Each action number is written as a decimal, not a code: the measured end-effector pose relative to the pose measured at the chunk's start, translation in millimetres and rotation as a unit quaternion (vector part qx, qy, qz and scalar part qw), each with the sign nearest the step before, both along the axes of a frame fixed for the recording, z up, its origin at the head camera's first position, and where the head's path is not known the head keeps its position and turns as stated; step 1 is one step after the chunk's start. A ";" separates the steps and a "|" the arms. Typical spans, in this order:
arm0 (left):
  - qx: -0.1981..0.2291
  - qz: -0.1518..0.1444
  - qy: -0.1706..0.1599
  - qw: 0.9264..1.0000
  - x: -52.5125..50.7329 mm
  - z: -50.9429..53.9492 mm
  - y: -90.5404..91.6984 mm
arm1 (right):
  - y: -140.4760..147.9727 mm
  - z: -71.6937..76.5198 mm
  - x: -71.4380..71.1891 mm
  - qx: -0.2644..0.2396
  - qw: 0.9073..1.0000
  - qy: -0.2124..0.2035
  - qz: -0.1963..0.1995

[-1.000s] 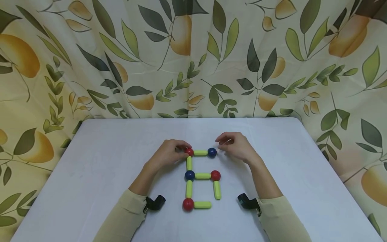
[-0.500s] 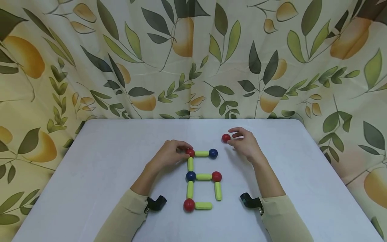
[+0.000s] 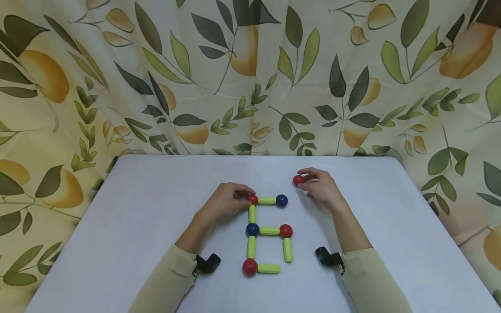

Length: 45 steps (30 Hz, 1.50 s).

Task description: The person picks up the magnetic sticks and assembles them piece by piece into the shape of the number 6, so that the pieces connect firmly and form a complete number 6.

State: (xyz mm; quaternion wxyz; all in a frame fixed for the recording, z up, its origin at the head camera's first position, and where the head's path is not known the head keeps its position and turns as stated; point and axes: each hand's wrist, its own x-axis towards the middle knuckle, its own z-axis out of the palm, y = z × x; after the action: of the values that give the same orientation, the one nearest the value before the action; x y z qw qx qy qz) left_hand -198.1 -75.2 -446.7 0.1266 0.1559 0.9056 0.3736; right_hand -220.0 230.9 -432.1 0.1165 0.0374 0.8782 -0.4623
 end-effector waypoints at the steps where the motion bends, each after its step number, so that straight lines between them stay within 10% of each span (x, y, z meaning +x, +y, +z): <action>1: 0.000 0.001 0.000 1.000 0.2 0.8 0.0 | -0.2 0.3 -0.7 0.004 1.000 0.001 0.001; 26: 0.005 0.013 -0.013 1.000 1.1 1.6 2.4 | 4.8 2.4 1.5 -0.012 1.000 -0.019 -0.008; 45: 0.005 0.025 -0.022 0.999 2.0 2.3 3.2 | 9.8 12.7 34.5 -0.011 0.999 -0.005 0.035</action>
State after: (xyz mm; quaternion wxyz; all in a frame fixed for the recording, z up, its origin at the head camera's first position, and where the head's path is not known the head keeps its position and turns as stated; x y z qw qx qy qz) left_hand -196.2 -72.0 -444.4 0.1365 0.1253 0.9043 0.3845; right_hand -185.5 240.8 -419.5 0.1370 0.0075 0.8734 -0.4673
